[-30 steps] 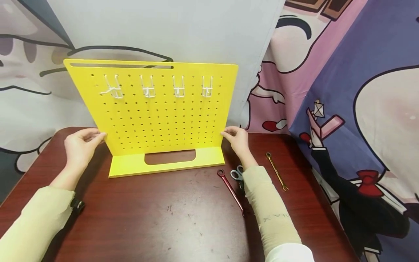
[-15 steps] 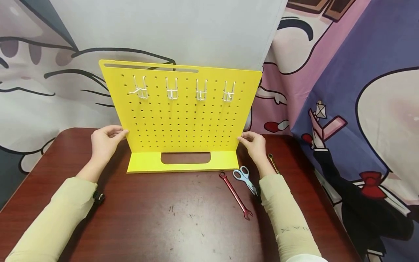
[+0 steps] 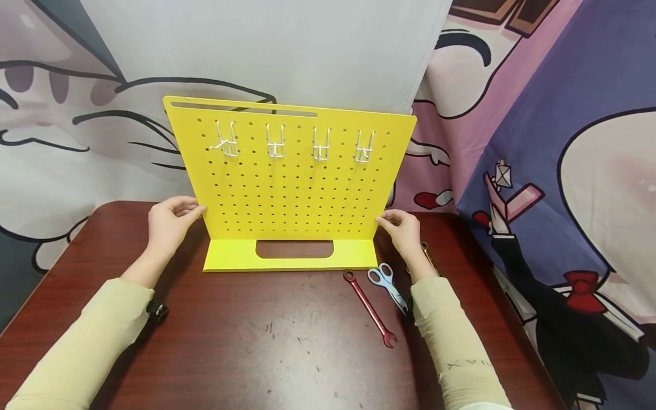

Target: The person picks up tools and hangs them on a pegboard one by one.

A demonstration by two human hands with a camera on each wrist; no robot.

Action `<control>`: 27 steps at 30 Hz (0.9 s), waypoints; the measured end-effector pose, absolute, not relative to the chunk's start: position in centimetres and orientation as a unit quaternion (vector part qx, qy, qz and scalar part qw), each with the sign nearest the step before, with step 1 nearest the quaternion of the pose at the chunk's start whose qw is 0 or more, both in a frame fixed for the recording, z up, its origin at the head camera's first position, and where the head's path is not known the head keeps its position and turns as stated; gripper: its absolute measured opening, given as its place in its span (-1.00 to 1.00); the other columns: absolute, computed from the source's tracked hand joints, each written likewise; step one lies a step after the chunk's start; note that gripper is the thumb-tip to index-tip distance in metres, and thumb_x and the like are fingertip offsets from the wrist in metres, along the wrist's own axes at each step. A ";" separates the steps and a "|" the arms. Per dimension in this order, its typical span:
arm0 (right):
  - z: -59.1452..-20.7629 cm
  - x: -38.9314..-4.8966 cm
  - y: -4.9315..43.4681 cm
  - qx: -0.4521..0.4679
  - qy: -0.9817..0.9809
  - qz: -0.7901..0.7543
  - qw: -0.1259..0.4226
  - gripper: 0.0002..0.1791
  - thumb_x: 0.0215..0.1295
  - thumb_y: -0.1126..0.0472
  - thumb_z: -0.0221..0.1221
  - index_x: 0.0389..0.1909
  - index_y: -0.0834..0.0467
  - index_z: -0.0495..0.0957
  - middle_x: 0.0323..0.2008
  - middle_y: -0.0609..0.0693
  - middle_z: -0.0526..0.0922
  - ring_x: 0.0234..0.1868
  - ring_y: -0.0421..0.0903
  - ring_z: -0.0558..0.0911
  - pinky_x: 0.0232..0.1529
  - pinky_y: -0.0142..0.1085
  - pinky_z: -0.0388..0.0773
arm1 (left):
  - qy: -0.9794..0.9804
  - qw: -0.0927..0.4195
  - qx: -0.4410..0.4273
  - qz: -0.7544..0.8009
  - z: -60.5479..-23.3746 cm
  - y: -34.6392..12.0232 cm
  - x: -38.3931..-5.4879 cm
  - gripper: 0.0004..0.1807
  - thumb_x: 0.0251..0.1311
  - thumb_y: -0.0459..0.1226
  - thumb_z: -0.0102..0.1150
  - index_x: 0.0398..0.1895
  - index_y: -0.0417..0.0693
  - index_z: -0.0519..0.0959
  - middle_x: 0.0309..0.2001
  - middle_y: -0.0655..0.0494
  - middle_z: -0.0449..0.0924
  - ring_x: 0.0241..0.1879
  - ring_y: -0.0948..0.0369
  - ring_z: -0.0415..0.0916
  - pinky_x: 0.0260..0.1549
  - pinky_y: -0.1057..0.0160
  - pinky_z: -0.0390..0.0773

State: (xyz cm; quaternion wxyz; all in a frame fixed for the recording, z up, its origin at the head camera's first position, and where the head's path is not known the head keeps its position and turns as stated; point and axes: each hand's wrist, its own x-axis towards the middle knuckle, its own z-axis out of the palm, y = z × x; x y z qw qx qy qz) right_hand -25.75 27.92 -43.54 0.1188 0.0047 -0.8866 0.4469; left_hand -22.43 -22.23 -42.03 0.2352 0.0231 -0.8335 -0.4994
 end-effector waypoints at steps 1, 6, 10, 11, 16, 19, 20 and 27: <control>-43.6 -25.7 27.9 0.005 -0.885 0.449 0.119 -0.77 0.37 0.25 0.42 -0.11 0.35 0.74 -0.29 0.03 0.76 -0.36 -0.43 0.56 -0.28 -0.66 0.50 | -0.835 0.232 0.021 -0.498 -41.9 -22.3 -22.4 -0.76 0.24 -0.43 0.45 -0.10 -0.45 0.74 -0.16 -0.43 0.77 -0.45 0.85 0.42 -0.29 0.78 0.46; -43.7 -25.7 27.9 0.002 -0.881 0.458 0.116 -0.75 0.37 0.24 0.42 -0.09 0.35 0.74 -0.31 -0.06 0.74 -0.34 -0.43 0.57 -0.27 -0.66 0.51 | -0.835 0.228 0.001 -0.501 -40.5 -23.1 -22.4 -0.76 0.26 -0.40 0.44 -0.06 -0.39 0.75 -0.35 0.31 0.78 -0.43 0.81 0.50 -0.27 0.75 0.51; -43.7 -25.7 27.9 -0.001 -0.881 0.459 0.115 -0.74 0.38 0.22 0.42 -0.08 0.35 0.73 -0.30 -0.05 0.73 -0.33 -0.40 0.57 -0.26 -0.66 0.50 | -0.820 0.234 -0.025 -0.522 -38.3 -23.9 -22.5 -0.73 0.28 -0.42 0.42 0.00 -0.42 0.73 -0.41 0.81 0.57 -0.38 0.76 0.56 -0.25 0.72 0.55; -43.7 -25.7 28.0 -0.001 -0.881 0.458 0.115 -0.74 0.38 0.22 0.42 -0.08 0.35 0.73 -0.29 -0.03 0.74 -0.33 -0.40 0.57 -0.26 -0.66 0.50 | -0.818 0.237 -0.032 -0.523 -37.7 -24.1 -22.5 -0.72 0.29 -0.42 0.42 0.01 -0.41 0.73 -0.40 0.83 0.57 -0.37 0.75 0.57 -0.24 0.72 0.55; -43.8 -25.7 28.0 -0.002 -0.883 0.455 0.115 -0.74 0.39 0.23 0.40 -0.07 0.35 0.73 -0.24 0.07 0.75 -0.32 -0.40 0.58 -0.25 -0.66 0.51 | -0.827 0.264 -0.054 -0.493 -34.3 -24.8 -22.6 -0.69 0.27 -0.39 0.45 0.06 -0.31 0.74 -0.28 0.66 0.67 -0.27 0.73 0.59 -0.17 0.71 0.55; -43.8 -25.7 28.1 -0.003 -0.882 0.457 0.114 -0.74 0.39 0.23 0.40 -0.06 0.35 0.73 -0.24 0.06 0.74 -0.32 -0.40 0.58 -0.26 -0.66 0.51 | -0.840 0.292 -0.049 -0.455 -31.9 -24.8 -22.6 -0.70 0.28 -0.35 0.46 0.06 -0.21 0.75 -0.17 0.36 0.78 -0.21 0.73 0.55 -0.08 0.69 0.54; -43.8 -25.7 28.1 -0.004 -0.881 0.459 0.114 -0.74 0.39 0.23 0.40 -0.07 0.35 0.73 -0.25 0.04 0.74 -0.32 -0.40 0.58 -0.26 -0.66 0.52 | -0.843 0.304 -0.047 -0.441 -31.1 -24.8 -22.6 -0.70 0.28 -0.34 0.47 0.07 -0.18 0.76 -0.12 0.24 0.81 -0.20 0.74 0.53 -0.05 0.68 0.53; -43.9 -25.7 28.0 -0.005 -0.879 0.462 0.117 -0.74 0.39 0.22 0.41 -0.08 0.35 0.73 -0.32 -0.13 0.70 -0.32 -0.40 0.58 -0.26 -0.65 0.51 | -0.852 0.373 -0.064 -0.362 -25.5 -23.7 -23.1 -0.64 0.32 -0.31 0.44 0.16 -0.10 0.74 0.12 -0.08 0.77 0.07 0.54 0.58 0.16 0.62 0.42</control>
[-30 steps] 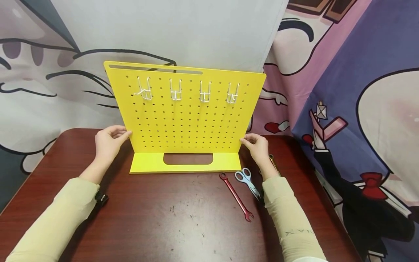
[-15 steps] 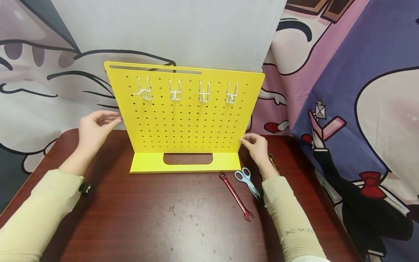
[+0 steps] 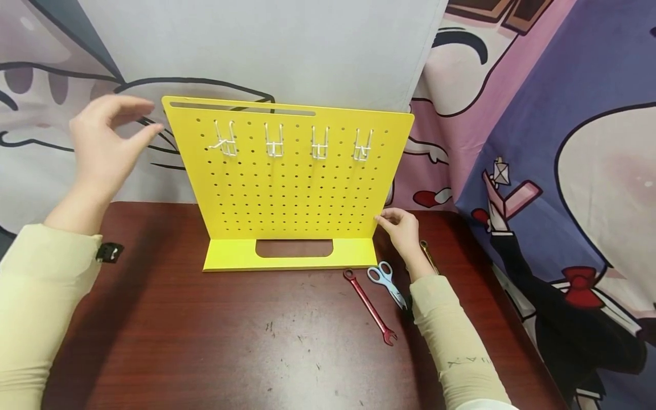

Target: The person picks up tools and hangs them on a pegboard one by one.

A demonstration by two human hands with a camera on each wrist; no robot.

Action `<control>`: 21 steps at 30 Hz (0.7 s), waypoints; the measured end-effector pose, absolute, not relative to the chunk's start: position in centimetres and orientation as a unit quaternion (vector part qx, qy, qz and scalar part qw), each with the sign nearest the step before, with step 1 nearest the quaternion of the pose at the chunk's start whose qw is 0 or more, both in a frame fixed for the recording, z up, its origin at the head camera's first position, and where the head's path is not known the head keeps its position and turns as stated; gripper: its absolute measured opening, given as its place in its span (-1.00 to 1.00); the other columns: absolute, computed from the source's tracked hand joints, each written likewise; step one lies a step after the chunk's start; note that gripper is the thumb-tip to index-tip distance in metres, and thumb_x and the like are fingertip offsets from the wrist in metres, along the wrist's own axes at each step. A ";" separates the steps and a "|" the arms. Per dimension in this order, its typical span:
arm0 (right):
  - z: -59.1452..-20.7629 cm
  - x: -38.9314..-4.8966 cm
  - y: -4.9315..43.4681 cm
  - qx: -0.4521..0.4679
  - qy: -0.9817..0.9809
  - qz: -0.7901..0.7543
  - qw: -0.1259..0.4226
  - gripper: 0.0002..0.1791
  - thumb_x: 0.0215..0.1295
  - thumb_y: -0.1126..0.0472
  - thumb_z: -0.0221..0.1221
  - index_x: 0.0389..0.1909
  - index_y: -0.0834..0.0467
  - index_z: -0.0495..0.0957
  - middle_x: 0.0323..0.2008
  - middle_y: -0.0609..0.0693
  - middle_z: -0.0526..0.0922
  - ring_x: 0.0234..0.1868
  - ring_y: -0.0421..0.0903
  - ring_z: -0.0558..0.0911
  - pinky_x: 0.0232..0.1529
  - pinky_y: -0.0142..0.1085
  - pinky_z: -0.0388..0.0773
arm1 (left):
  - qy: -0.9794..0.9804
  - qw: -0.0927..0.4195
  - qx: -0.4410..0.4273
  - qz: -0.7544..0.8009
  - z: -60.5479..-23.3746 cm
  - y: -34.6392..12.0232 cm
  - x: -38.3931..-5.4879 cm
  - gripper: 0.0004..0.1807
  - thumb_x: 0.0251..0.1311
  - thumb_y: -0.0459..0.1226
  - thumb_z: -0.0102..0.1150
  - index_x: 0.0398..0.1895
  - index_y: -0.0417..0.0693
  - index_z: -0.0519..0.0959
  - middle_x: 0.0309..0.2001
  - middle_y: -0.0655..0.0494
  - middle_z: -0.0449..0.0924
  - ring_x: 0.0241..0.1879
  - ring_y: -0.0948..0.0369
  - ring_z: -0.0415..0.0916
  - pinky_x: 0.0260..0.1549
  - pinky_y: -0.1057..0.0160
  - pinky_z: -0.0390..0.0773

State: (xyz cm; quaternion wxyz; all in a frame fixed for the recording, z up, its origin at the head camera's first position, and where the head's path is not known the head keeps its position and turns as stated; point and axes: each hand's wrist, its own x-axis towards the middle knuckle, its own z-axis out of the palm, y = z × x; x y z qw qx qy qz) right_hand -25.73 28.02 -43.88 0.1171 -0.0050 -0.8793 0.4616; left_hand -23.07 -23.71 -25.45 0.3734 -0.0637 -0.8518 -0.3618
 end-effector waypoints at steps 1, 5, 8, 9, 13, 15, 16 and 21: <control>-43.9 -25.7 28.0 -0.005 -0.880 0.461 0.116 -0.73 0.39 0.21 0.40 -0.07 0.35 0.72 -0.31 -0.11 0.71 -0.32 -0.39 0.58 -0.26 -0.65 0.51 | -0.853 0.376 -0.069 -0.356 -24.8 -23.4 -23.1 -0.64 0.32 -0.31 0.44 0.18 -0.10 0.73 0.13 -0.08 0.77 0.13 0.41 0.62 0.22 0.56 0.43; -43.9 -25.6 28.1 -0.010 -0.880 0.461 0.114 -0.73 0.40 0.20 0.40 -0.06 0.34 0.72 -0.28 -0.07 0.71 -0.30 -0.39 0.57 -0.26 -0.65 0.51 | -0.858 0.382 -0.111 -0.325 -23.1 -22.1 -23.6 -0.64 0.35 -0.33 0.41 0.19 -0.16 0.70 0.16 -0.12 0.74 0.26 -0.01 0.62 0.36 0.22 0.49; -43.9 -25.5 28.1 -0.009 -0.877 0.466 0.115 -0.73 0.39 0.21 0.40 -0.07 0.34 0.72 -0.31 -0.13 0.70 -0.32 -0.39 0.58 -0.27 -0.64 0.51 | -0.864 0.380 -0.147 -0.297 -22.7 -21.2 -24.0 -0.65 0.36 -0.35 0.39 0.19 -0.20 0.69 0.18 -0.16 0.72 0.27 -0.08 0.60 0.40 0.02 0.49; -43.9 -25.5 28.0 -0.008 -0.877 0.467 0.115 -0.73 0.39 0.21 0.40 -0.07 0.34 0.72 -0.32 -0.15 0.69 -0.32 -0.40 0.58 -0.28 -0.64 0.51 | -0.866 0.376 -0.155 -0.290 -22.6 -20.9 -24.2 -0.64 0.36 -0.35 0.39 0.19 -0.19 0.69 0.18 -0.16 0.72 0.27 -0.08 0.59 0.40 0.00 0.48; -44.0 -25.5 28.0 -0.008 -0.878 0.465 0.114 -0.73 0.40 0.21 0.40 -0.07 0.34 0.72 -0.31 -0.13 0.70 -0.32 -0.39 0.57 -0.27 -0.64 0.51 | -0.879 0.351 -0.169 -0.274 -22.6 -20.1 -24.7 -0.64 0.35 -0.34 0.40 0.19 -0.14 0.69 0.20 -0.11 0.72 0.32 -0.08 0.55 0.42 -0.04 0.46; -44.0 -25.6 28.0 -0.010 -0.879 0.463 0.114 -0.73 0.40 0.20 0.40 -0.06 0.34 0.73 -0.29 -0.08 0.71 -0.31 -0.38 0.58 -0.27 -0.64 0.51 | -0.884 0.339 -0.173 -0.271 -22.7 -19.7 -24.9 -0.63 0.35 -0.33 0.41 0.20 -0.12 0.69 0.22 -0.09 0.71 0.34 -0.08 0.53 0.44 -0.05 0.44; -44.0 -25.6 28.0 -0.011 -0.880 0.462 0.114 -0.73 0.40 0.20 0.40 -0.06 0.34 0.73 -0.28 -0.05 0.72 -0.31 -0.37 0.58 -0.26 -0.64 0.51 | -0.886 0.333 -0.174 -0.270 -22.8 -19.6 -25.0 -0.62 0.35 -0.33 0.40 0.21 -0.10 0.68 0.23 -0.08 0.70 0.36 -0.08 0.52 0.45 -0.05 0.44; -43.9 -25.6 27.9 -0.015 -0.880 0.461 0.115 -0.73 0.41 0.20 0.39 -0.06 0.33 0.73 -0.24 0.02 0.74 -0.31 -0.35 0.58 -0.25 -0.65 0.51 | -0.891 0.327 -0.171 -0.266 -23.3 -19.1 -25.5 -0.59 0.36 -0.33 0.39 0.25 -0.09 0.67 0.24 -0.09 0.70 0.34 -0.10 0.53 0.42 -0.08 0.46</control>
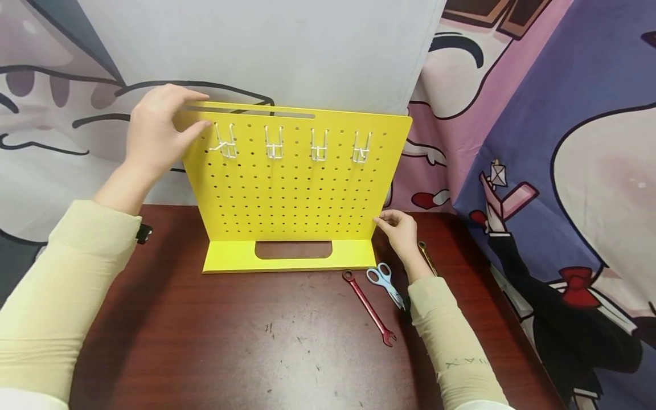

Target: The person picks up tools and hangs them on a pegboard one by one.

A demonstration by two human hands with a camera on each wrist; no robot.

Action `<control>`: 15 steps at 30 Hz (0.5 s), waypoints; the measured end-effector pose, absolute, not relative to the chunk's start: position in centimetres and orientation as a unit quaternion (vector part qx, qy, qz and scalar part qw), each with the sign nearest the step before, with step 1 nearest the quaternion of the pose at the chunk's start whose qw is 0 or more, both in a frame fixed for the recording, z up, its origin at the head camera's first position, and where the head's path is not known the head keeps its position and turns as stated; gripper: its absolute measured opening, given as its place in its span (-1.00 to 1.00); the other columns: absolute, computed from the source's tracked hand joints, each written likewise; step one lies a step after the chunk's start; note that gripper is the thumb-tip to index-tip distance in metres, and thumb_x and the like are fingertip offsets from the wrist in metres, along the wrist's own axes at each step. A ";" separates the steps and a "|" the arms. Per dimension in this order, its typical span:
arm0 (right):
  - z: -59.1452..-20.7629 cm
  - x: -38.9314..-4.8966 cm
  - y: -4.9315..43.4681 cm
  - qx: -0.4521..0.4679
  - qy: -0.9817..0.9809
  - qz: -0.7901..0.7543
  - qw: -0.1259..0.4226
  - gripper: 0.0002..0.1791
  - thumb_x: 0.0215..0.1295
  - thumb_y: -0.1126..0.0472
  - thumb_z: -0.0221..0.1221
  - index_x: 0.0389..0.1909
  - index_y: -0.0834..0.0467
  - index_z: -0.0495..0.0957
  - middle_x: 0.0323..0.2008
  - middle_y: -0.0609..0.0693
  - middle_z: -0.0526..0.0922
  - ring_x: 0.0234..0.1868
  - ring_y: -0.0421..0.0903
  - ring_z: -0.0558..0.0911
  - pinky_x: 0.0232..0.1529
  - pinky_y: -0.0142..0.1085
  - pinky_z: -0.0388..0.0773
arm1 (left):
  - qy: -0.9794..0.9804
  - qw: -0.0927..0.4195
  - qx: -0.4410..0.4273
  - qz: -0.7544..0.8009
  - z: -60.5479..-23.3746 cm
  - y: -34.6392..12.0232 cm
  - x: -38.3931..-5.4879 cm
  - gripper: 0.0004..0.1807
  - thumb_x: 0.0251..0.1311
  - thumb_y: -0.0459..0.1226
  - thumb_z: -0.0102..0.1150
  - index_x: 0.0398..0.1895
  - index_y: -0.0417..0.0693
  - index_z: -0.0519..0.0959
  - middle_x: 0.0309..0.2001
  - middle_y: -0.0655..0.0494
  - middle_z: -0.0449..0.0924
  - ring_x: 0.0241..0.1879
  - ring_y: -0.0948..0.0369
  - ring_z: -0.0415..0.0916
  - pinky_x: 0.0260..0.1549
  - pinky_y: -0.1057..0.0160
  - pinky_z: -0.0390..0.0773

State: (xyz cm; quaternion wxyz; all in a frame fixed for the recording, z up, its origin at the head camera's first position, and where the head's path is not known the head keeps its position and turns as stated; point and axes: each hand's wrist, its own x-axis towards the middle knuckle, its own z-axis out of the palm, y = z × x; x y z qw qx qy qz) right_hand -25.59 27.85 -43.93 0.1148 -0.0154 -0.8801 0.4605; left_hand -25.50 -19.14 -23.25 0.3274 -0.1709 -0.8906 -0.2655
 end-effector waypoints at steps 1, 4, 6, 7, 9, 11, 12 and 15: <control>-43.9 -25.6 27.8 -0.016 -0.880 0.460 0.114 -0.73 0.41 0.20 0.39 -0.06 0.33 0.73 -0.24 0.02 0.74 -0.30 -0.35 0.58 -0.25 -0.65 0.51 | -0.890 0.329 -0.169 -0.267 -23.4 -19.1 -25.6 -0.60 0.36 -0.34 0.39 0.25 -0.10 0.67 0.22 -0.10 0.71 0.32 -0.10 0.53 0.41 -0.08 0.46; -43.8 -25.6 27.8 -0.016 -0.880 0.462 0.112 -0.73 0.41 0.20 0.40 -0.06 0.33 0.73 -0.25 0.00 0.74 -0.31 -0.36 0.58 -0.25 -0.65 0.51 | -0.884 0.338 -0.167 -0.277 -23.7 -19.0 -25.8 -0.61 0.35 -0.35 0.39 0.23 -0.14 0.68 0.18 -0.13 0.72 0.28 -0.11 0.55 0.40 -0.07 0.45; -43.7 -25.6 27.8 -0.015 -0.880 0.462 0.109 -0.74 0.40 0.21 0.40 -0.06 0.34 0.73 -0.25 0.02 0.74 -0.32 -0.37 0.59 -0.26 -0.64 0.51 | -0.878 0.345 -0.166 -0.288 -23.8 -18.9 -25.8 -0.63 0.34 -0.37 0.39 0.20 -0.15 0.69 0.16 -0.14 0.73 0.26 -0.11 0.55 0.40 -0.06 0.45; -43.6 -25.6 27.8 -0.014 -0.881 0.460 0.107 -0.73 0.40 0.21 0.40 -0.06 0.35 0.73 -0.25 0.03 0.75 -0.32 -0.38 0.58 -0.25 -0.65 0.51 | -0.875 0.348 -0.165 -0.293 -23.9 -18.8 -25.9 -0.64 0.34 -0.37 0.40 0.18 -0.16 0.69 0.15 -0.14 0.73 0.26 -0.11 0.56 0.40 -0.05 0.45; -43.3 -25.6 27.8 -0.011 -0.883 0.456 0.106 -0.73 0.39 0.22 0.40 -0.07 0.36 0.73 -0.23 0.09 0.76 -0.33 -0.40 0.58 -0.26 -0.65 0.52 | -0.870 0.355 -0.164 -0.301 -24.0 -18.7 -25.9 -0.65 0.33 -0.37 0.40 0.16 -0.16 0.70 0.14 -0.14 0.74 0.26 -0.10 0.57 0.40 -0.04 0.45; -43.0 -25.5 28.0 -0.006 -0.888 0.448 0.106 -0.73 0.38 0.23 0.40 -0.07 0.36 0.74 -0.19 0.18 0.79 -0.33 -0.44 0.59 -0.27 -0.66 0.52 | -0.865 0.361 -0.163 -0.307 -24.1 -18.6 -26.0 -0.66 0.33 -0.37 0.40 0.15 -0.16 0.71 0.13 -0.13 0.75 0.26 -0.10 0.58 0.40 -0.04 0.45; -42.9 -25.4 28.1 -0.004 -0.890 0.443 0.105 -0.73 0.38 0.23 0.40 -0.06 0.36 0.74 -0.17 0.21 0.79 -0.33 -0.46 0.58 -0.27 -0.67 0.52 | -0.864 0.363 -0.162 -0.309 -24.2 -18.6 -26.0 -0.67 0.33 -0.37 0.40 0.15 -0.16 0.71 0.13 -0.13 0.75 0.26 -0.10 0.58 0.40 -0.03 0.45; -42.5 -25.1 28.6 0.005 -0.895 0.435 0.103 -0.73 0.39 0.23 0.39 -0.05 0.35 0.75 -0.10 0.32 0.80 -0.33 -0.53 0.58 -0.25 -0.69 0.52 | -0.860 0.369 -0.161 -0.314 -24.5 -18.5 -26.1 -0.67 0.33 -0.37 0.40 0.15 -0.17 0.71 0.13 -0.14 0.75 0.27 -0.09 0.58 0.42 -0.02 0.45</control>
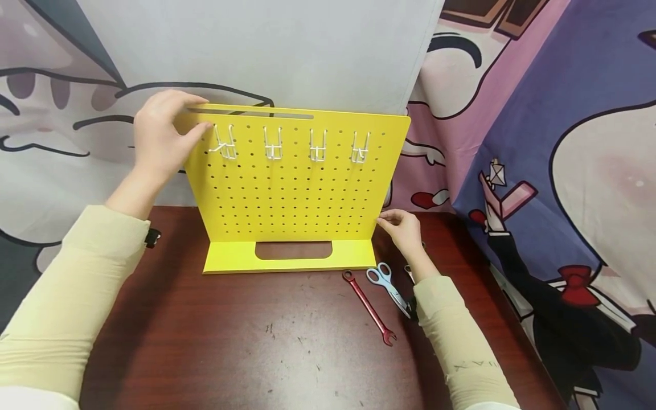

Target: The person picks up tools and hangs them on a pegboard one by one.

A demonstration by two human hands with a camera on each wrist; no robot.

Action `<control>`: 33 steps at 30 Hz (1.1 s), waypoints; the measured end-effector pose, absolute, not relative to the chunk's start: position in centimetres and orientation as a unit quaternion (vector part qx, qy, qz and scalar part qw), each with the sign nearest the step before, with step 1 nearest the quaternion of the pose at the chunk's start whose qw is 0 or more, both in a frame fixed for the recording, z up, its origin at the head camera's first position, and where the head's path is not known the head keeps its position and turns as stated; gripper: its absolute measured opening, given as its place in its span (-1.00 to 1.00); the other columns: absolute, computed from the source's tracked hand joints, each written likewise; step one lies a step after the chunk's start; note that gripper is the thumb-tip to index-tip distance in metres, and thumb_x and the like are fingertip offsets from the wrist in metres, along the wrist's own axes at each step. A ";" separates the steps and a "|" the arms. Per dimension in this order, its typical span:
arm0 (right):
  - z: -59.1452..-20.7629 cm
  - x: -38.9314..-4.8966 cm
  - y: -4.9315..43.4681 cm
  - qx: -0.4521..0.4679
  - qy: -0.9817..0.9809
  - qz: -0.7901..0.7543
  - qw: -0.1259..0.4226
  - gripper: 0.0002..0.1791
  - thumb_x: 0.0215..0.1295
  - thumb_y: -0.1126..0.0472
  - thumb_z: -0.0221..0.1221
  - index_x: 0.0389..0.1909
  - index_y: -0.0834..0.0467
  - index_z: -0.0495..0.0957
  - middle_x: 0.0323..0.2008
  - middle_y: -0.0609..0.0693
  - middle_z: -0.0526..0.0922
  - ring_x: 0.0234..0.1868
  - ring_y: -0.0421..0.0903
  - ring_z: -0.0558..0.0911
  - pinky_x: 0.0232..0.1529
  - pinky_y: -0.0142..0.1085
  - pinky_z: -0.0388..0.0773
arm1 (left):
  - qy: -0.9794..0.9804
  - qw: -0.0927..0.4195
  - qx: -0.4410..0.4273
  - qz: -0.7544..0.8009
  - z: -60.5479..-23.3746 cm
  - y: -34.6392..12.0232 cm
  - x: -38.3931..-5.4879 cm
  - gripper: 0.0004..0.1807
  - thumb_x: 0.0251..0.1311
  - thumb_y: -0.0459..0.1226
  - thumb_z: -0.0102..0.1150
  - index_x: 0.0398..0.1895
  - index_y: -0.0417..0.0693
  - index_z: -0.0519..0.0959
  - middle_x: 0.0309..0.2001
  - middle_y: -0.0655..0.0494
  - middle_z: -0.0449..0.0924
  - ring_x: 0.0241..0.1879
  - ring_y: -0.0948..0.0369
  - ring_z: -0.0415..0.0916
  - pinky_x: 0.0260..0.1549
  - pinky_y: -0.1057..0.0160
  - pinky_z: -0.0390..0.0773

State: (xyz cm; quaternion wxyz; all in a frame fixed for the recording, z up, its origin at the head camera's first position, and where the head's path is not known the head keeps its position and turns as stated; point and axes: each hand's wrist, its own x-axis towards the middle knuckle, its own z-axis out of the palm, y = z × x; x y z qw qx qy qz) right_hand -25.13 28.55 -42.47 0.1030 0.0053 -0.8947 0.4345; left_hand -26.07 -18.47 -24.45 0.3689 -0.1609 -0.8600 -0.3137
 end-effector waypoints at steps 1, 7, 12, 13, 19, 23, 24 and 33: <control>-42.3 -25.0 28.7 0.009 -0.895 0.433 0.102 -0.73 0.39 0.23 0.38 -0.03 0.35 0.75 -0.07 0.33 0.80 -0.32 -0.56 0.58 -0.24 -0.69 0.52 | -0.858 0.371 -0.162 -0.315 -24.5 -18.5 -26.1 -0.67 0.33 -0.37 0.40 0.14 -0.17 0.72 0.13 -0.14 0.75 0.27 -0.09 0.58 0.42 -0.02 0.45; -41.2 -23.9 30.3 0.023 -0.897 0.430 0.097 -0.72 0.42 0.24 0.35 0.00 0.37 0.73 -0.11 0.16 0.82 -0.29 -0.59 0.60 -0.22 -0.69 0.53 | -0.850 0.384 -0.162 -0.322 -24.9 -18.5 -26.1 -0.67 0.33 -0.37 0.41 0.14 -0.18 0.72 0.13 -0.15 0.75 0.27 -0.09 0.58 0.40 -0.02 0.46; -40.1 -22.4 32.0 0.008 -0.898 0.433 0.082 -0.65 0.43 0.15 0.36 0.03 0.35 0.72 -0.28 -0.33 0.74 -0.35 -0.49 0.59 -0.43 -0.54 0.55 | -0.846 0.388 -0.162 -0.327 -25.1 -18.4 -26.1 -0.68 0.32 -0.37 0.41 0.13 -0.17 0.72 0.13 -0.13 0.75 0.26 -0.08 0.58 0.39 -0.02 0.47; -39.9 -22.1 32.4 0.006 -0.898 0.433 0.081 -0.64 0.43 0.14 0.37 0.04 0.35 0.72 -0.29 -0.37 0.73 -0.36 -0.47 0.59 -0.45 -0.52 0.54 | -0.845 0.389 -0.163 -0.329 -25.1 -18.3 -26.1 -0.68 0.32 -0.37 0.42 0.13 -0.17 0.73 0.13 -0.13 0.75 0.26 -0.07 0.58 0.38 -0.02 0.47; -39.5 -20.7 34.9 0.006 -0.904 0.419 0.086 -0.62 0.46 0.10 0.35 0.06 0.34 0.71 -0.30 -0.50 0.68 -0.31 -0.58 0.62 -0.31 -0.61 0.53 | -0.840 0.397 -0.172 -0.328 -25.2 -18.4 -26.3 -0.67 0.31 -0.38 0.42 0.13 -0.19 0.72 0.12 -0.14 0.75 0.23 -0.08 0.58 0.36 -0.03 0.48; -39.9 -19.9 36.1 0.003 -0.906 0.415 0.079 -0.59 0.48 0.08 0.33 0.09 0.35 0.70 -0.28 -0.43 0.72 -0.28 -0.59 0.62 -0.27 -0.64 0.53 | -0.838 0.403 -0.174 -0.324 -25.3 -18.5 -26.5 -0.66 0.31 -0.39 0.41 0.14 -0.20 0.72 0.11 -0.14 0.76 0.22 -0.09 0.59 0.35 -0.03 0.48; -40.1 -19.7 36.4 0.002 -0.908 0.411 0.076 -0.59 0.47 0.08 0.34 0.09 0.35 0.70 -0.27 -0.41 0.73 -0.28 -0.60 0.62 -0.26 -0.64 0.52 | -0.838 0.403 -0.172 -0.324 -25.3 -18.5 -26.5 -0.66 0.31 -0.39 0.41 0.14 -0.20 0.72 0.11 -0.14 0.76 0.22 -0.09 0.59 0.35 -0.02 0.48; -42.3 -18.6 38.8 -0.013 -0.922 0.385 0.042 -0.62 0.47 0.13 0.34 0.09 0.36 0.69 -0.35 -0.59 0.62 -0.28 -0.63 0.58 -0.25 -0.67 0.50 | -0.835 0.397 -0.168 -0.341 -25.3 -18.3 -26.5 -0.66 0.31 -0.39 0.41 0.14 -0.19 0.73 0.12 -0.13 0.76 0.24 -0.07 0.58 0.38 0.01 0.46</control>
